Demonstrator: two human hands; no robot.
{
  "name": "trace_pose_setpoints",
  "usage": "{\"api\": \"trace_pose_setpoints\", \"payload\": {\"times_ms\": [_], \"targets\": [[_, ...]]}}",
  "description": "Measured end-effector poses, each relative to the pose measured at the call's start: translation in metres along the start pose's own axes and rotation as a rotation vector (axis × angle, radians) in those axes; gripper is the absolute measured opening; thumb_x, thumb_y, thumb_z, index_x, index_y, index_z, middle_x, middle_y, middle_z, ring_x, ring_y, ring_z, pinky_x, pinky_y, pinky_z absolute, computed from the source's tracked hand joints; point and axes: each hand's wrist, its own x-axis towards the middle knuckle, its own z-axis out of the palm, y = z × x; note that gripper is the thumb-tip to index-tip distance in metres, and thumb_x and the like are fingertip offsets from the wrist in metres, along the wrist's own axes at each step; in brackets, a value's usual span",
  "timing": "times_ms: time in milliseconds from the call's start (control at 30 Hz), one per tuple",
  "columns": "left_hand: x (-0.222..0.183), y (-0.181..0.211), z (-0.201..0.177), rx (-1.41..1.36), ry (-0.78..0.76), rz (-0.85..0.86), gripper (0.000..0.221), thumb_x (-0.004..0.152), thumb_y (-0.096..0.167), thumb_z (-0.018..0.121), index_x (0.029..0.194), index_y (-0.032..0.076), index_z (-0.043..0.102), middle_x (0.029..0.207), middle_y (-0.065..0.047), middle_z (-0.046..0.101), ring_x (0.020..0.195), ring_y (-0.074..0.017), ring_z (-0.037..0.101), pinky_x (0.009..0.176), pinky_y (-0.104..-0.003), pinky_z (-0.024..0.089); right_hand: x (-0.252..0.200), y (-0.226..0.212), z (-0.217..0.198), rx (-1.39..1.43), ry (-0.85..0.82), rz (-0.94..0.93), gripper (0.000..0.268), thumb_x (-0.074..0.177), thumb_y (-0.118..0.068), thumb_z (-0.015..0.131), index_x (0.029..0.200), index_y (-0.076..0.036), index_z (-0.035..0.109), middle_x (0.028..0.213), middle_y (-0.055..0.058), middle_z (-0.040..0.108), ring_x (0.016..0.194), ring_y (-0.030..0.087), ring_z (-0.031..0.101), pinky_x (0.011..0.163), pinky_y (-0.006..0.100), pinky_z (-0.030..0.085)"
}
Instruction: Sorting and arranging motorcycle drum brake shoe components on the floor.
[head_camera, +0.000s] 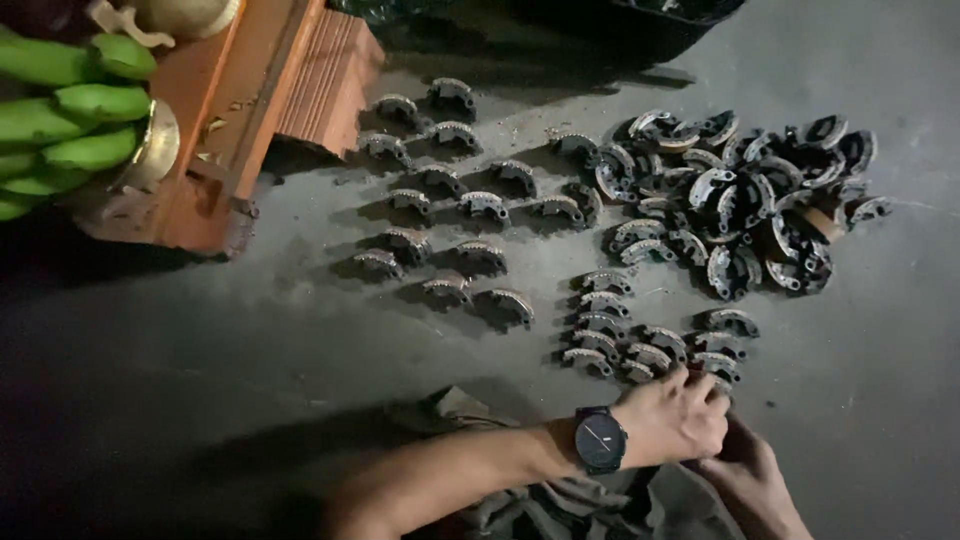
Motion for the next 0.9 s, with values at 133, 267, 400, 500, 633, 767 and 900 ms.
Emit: {"api": "trace_pose_setpoints", "payload": {"times_ms": [133,267,400,500,633,767,900], "targets": [[0.000,0.021,0.006,-0.030,-0.176,0.054,0.015,0.087,0.020,0.064,0.092,0.007,0.070,0.105,-0.012,0.066,0.108,-0.0299,0.062,0.092,-0.051,0.054,-0.007,0.063,-0.030,0.147,0.113,0.164,0.069,0.076,-0.004,0.077,0.140,0.009,0.055,0.124,0.017,0.070,0.109,0.024,0.067,0.091,0.040,0.054],[-0.010,0.010,0.021,-0.254,-0.122,-0.054,0.068,0.074,0.044,0.073,0.125,-0.001,0.068,0.120,-0.023,0.068,0.112,-0.0388,0.062,0.089,-0.059,0.053,-0.020,0.069,-0.025,0.567,0.171,0.208,0.067,0.081,-0.016,0.075,0.138,0.013,0.052,0.126,0.020,0.068,0.112,0.030,0.067,0.094,0.044,0.054],[-0.003,-0.033,-0.021,-0.526,-0.377,-0.271,0.088,0.074,0.059,0.083,0.125,-0.010,0.065,0.114,-0.028,0.071,0.103,-0.0396,0.069,0.085,-0.053,0.059,-0.032,-0.069,-0.002,0.252,-0.030,0.029,0.072,0.073,-0.010,0.077,0.140,0.008,0.055,0.130,0.017,0.070,0.116,0.027,0.066,0.094,0.040,0.053],[-0.013,-0.053,-0.032,-1.140,-0.833,-0.419,0.061,0.088,0.044,0.081,0.116,-0.009,0.069,0.105,-0.019,0.076,0.093,-0.0238,0.076,0.079,-0.041,0.067,-0.041,-0.174,0.024,-0.238,-0.118,-0.143,0.084,0.061,-0.008,0.084,0.138,0.003,0.055,0.128,0.016,0.070,0.123,0.030,0.062,0.102,0.041,0.046],[-0.031,-0.056,-0.015,-1.597,-0.920,-0.403,0.048,0.087,0.028,0.083,0.118,-0.007,0.072,0.105,-0.014,0.078,0.088,-0.0162,0.072,0.074,-0.036,0.064,-0.039,-0.218,0.036,-0.800,-0.408,-0.345,0.075,0.068,-0.017,0.084,0.138,-0.012,0.060,0.136,0.010,0.061,0.123,0.031,0.063,0.099,0.039,0.053],[-0.042,-0.065,-0.029,-1.570,-0.764,-0.442,0.039,0.089,0.023,0.081,0.119,-0.001,0.073,0.108,-0.009,0.076,0.092,-0.0171,0.072,0.081,-0.035,0.061,-0.033,-0.215,0.025,-0.899,-0.301,-0.563,0.082,0.066,-0.017,0.089,0.142,-0.008,0.060,0.150,0.024,0.048,0.128,0.044,0.053,0.097,0.045,0.051],[-0.031,-0.045,-0.082,-1.429,-0.334,-0.488,0.035,0.093,0.025,0.078,0.120,0.002,0.073,0.115,-0.005,0.075,0.102,-0.0166,0.071,0.092,-0.034,0.058,-0.036,-0.198,0.048,-0.570,0.171,-0.536,0.070,0.070,0.000,0.076,0.136,-0.002,0.055,0.139,0.022,0.055,0.122,0.038,0.060,0.090,0.042,0.057]]}}
